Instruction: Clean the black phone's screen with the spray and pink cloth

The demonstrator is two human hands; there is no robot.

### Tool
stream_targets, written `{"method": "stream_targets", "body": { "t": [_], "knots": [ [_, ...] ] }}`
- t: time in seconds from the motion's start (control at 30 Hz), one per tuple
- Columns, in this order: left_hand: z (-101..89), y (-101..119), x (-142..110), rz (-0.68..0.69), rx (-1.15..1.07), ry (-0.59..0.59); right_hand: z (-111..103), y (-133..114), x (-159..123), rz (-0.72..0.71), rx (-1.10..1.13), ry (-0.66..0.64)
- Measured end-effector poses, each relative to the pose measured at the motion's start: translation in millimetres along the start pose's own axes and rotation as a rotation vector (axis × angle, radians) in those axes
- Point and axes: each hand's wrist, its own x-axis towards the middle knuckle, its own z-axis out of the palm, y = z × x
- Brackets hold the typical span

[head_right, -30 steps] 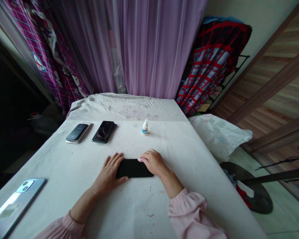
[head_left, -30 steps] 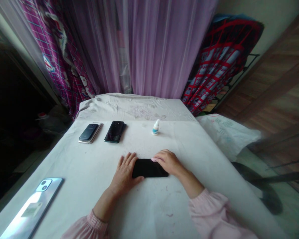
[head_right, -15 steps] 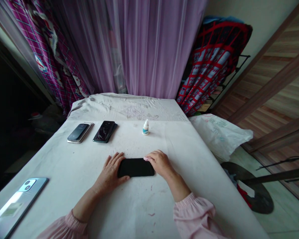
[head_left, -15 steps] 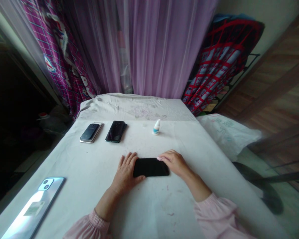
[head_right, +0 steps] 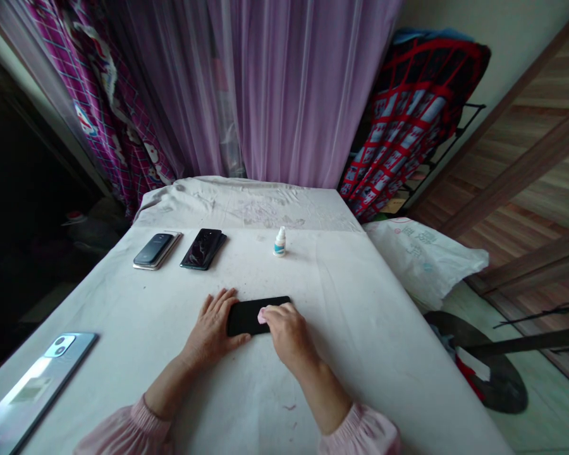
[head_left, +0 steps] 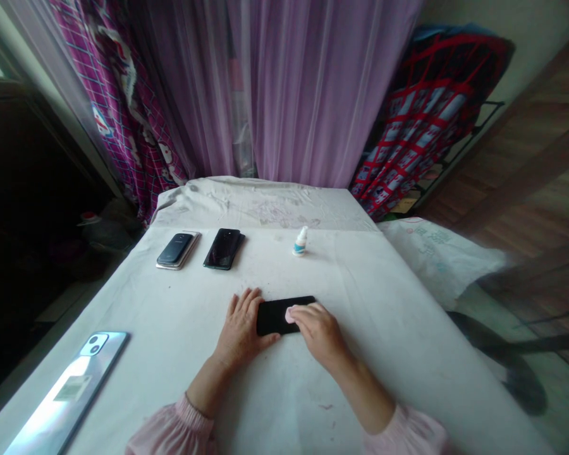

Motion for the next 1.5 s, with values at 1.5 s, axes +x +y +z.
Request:
{"method": "stream_targets", "body": {
  "t": [1.5],
  "knots": [
    [-3.5,5,2,0.030,0.003,-0.088,-12,6,-33,0.092,-0.014,0.144]
  ]
}}
